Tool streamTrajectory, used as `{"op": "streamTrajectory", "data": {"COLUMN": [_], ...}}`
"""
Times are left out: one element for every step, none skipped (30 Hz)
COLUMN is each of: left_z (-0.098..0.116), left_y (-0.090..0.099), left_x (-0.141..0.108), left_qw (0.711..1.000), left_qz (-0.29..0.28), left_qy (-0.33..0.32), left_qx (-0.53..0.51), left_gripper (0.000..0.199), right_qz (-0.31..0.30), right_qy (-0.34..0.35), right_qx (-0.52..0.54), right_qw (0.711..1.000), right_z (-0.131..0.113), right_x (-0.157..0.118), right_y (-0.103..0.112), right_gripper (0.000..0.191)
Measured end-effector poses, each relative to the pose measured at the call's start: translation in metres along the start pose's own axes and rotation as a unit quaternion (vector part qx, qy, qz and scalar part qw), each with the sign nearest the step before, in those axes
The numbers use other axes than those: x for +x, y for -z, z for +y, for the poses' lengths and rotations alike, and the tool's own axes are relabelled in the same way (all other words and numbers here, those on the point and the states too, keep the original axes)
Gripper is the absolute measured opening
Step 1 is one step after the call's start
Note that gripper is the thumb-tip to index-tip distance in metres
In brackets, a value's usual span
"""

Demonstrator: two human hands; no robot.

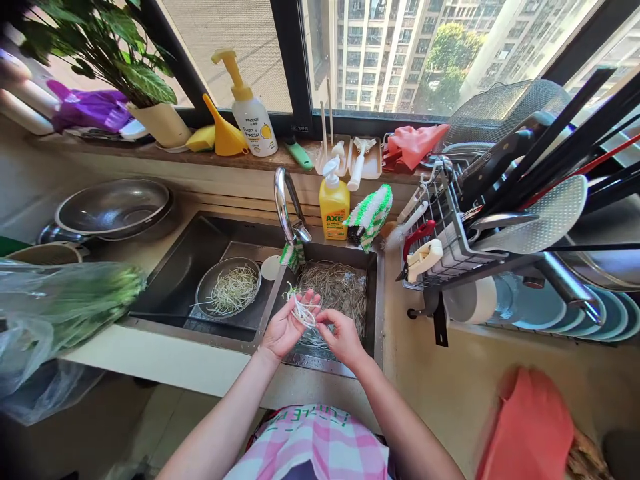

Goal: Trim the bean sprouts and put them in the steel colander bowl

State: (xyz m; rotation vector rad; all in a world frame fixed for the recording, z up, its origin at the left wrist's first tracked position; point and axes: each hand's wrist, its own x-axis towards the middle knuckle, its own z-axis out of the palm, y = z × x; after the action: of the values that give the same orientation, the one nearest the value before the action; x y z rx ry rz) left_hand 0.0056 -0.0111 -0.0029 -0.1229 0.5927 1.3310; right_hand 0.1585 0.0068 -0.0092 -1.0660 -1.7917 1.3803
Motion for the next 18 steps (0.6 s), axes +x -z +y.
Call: {"op": "streamTrajectory", "data": {"left_z": [0.001,0.003,0.004,0.006,0.008,0.009,0.01,0.011,0.011,0.011,0.009,0.008,0.005,0.003,0.0,-0.003,-0.005,-0.007], "left_y": [0.001,0.003,0.004,0.005,0.006,0.006,0.007,0.007,0.006,0.006,0.005,0.004,0.003,0.002,0.001,-0.001,-0.002,-0.003], "left_x": [0.0,0.001,0.002,0.002,0.003,0.003,0.003,0.003,0.002,0.001,0.0,-0.002,-0.004,-0.006,-0.007,-0.008,-0.009,-0.01], "left_qw": [1.0,1.0,1.0,1.0,1.0,1.0,1.0,1.0,1.0,0.999,0.997,0.994,0.988,0.981,0.973,0.965,0.957,0.952], "left_qz": [-0.001,-0.002,-0.002,-0.001,0.001,0.002,0.003,0.004,0.004,0.003,0.001,-0.003,-0.008,-0.015,-0.024,-0.033,-0.041,-0.047], "left_qy": [-0.001,-0.004,-0.008,-0.011,-0.014,-0.018,-0.021,-0.024,-0.026,-0.025,-0.023,-0.017,-0.007,0.009,0.027,0.047,0.066,0.081], "left_qx": [-0.004,-0.01,-0.015,-0.02,-0.022,-0.022,-0.018,-0.009,0.008,0.034,0.069,0.11,0.153,0.194,0.229,0.257,0.278,0.29], "left_gripper": [0.017,0.017,0.017,0.017,0.017,0.016,0.016,0.014,0.013,0.011,0.01,0.01,0.012,0.014,0.016,0.018,0.02,0.022], "right_qz": [-0.004,-0.009,-0.017,-0.028,-0.042,-0.056,-0.067,-0.075,-0.076,-0.073,-0.07,-0.067,-0.064,-0.062,-0.061,-0.06,-0.057,-0.051], "right_qy": [-0.009,-0.021,-0.038,-0.056,-0.074,-0.091,-0.106,-0.116,-0.123,-0.131,-0.14,-0.152,-0.167,-0.183,-0.198,-0.209,-0.214,-0.216], "right_qx": [0.011,0.029,0.053,0.082,0.114,0.145,0.172,0.192,0.207,0.22,0.231,0.241,0.251,0.26,0.262,0.258,0.246,0.227], "right_qw": [1.0,0.999,0.998,0.995,0.99,0.984,0.977,0.972,0.967,0.964,0.96,0.956,0.951,0.946,0.942,0.941,0.944,0.948], "right_z": [-0.001,-0.001,-0.003,-0.004,-0.006,-0.008,-0.011,-0.013,-0.016,-0.018,-0.02,-0.022,-0.024,-0.025,-0.027,-0.028,-0.03,-0.031], "right_x": [-0.002,-0.004,-0.006,-0.008,-0.01,-0.012,-0.013,-0.014,-0.013,-0.012,-0.01,-0.006,-0.002,0.003,0.008,0.014,0.02,0.025], "right_y": [0.001,0.003,0.006,0.009,0.013,0.018,0.023,0.028,0.033,0.038,0.043,0.046,0.049,0.05,0.051,0.05,0.048,0.045], "right_gripper": [0.01,0.01,0.01,0.01,0.01,0.012,0.013,0.014,0.015,0.016,0.016,0.016,0.016,0.015,0.015,0.014,0.013,0.011]}}
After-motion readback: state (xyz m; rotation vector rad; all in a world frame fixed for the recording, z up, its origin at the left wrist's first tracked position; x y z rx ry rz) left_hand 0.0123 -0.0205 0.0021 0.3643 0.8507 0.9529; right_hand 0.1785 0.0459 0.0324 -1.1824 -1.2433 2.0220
